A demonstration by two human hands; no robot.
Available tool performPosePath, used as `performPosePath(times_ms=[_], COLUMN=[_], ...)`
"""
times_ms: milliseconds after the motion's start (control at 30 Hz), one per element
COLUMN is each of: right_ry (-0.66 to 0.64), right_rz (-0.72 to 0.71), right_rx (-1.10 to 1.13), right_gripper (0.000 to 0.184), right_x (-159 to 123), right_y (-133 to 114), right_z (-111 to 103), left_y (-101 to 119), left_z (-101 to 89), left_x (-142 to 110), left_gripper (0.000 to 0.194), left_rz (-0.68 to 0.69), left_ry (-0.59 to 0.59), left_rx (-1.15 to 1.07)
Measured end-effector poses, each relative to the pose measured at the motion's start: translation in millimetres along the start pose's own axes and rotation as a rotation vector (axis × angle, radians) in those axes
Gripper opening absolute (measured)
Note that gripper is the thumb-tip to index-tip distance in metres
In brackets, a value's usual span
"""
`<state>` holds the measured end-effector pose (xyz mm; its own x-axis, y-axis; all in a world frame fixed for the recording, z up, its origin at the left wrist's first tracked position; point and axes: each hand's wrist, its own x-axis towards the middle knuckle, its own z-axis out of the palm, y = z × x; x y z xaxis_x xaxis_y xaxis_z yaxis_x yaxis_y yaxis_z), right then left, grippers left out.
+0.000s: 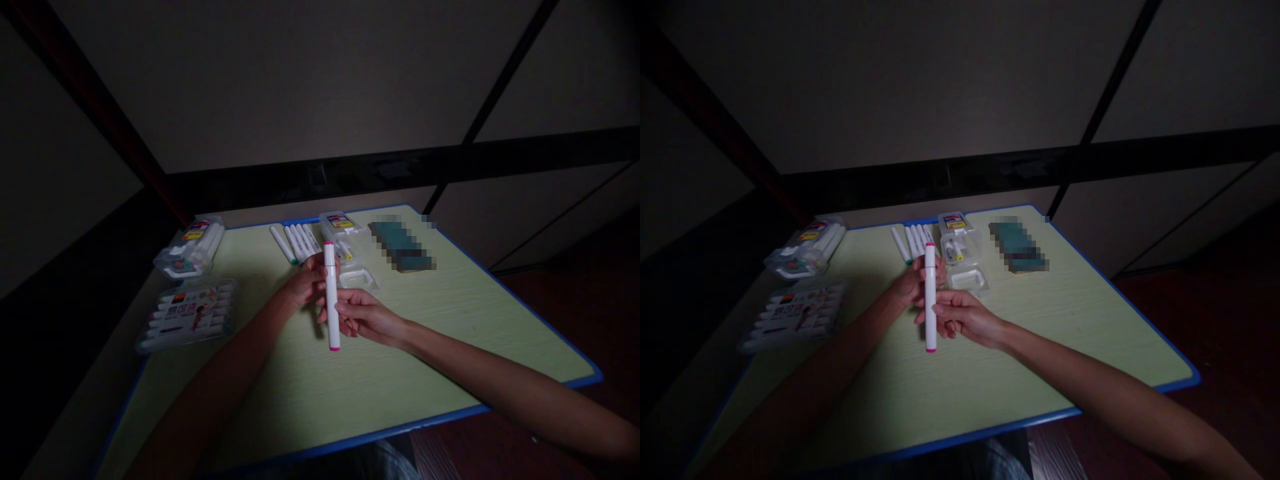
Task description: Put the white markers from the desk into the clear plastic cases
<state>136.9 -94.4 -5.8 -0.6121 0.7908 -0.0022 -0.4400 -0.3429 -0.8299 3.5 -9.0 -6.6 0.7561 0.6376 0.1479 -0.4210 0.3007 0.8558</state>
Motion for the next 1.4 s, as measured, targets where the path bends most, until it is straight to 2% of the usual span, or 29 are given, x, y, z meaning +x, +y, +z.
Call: performPosePath(times_ms=[200, 367, 733, 1167, 1400], right_ry=[0.015, 0.033, 0.040, 0.047, 0.058], right_rz=[-0.015, -0.012, -0.004, 0.028, 0.029], right_rx=[0.009, 0.008, 0.021, -0.016, -0.006], right_gripper=[0.028, 0.028, 0.025, 0.030, 0.028], right_x=[0.8, 0.9, 1.5, 0.8, 1.0], right_y=[-1.1, -2.2, -2.9, -2.6, -3.7], right_z=[2.9, 4.1, 3.8, 1.8, 2.1], left_y=[0.5, 0.0, 1.3, 3.7, 4.2], left_z=[1.9, 1.1, 1.8, -2.3, -0.1], left_x=[-1.1, -0.2, 0.5, 1.6, 1.9], left_gripper=[0.047, 0.042, 0.041, 0.035, 0.039], left_rz=[-0.012, -0.011, -0.014, 0.050, 0.038], left_ry=[0.023, -0.004, 0.050, 0.177, 0.158], left_rx=[-0.044, -0.083, -0.093, -0.211, -0.228])
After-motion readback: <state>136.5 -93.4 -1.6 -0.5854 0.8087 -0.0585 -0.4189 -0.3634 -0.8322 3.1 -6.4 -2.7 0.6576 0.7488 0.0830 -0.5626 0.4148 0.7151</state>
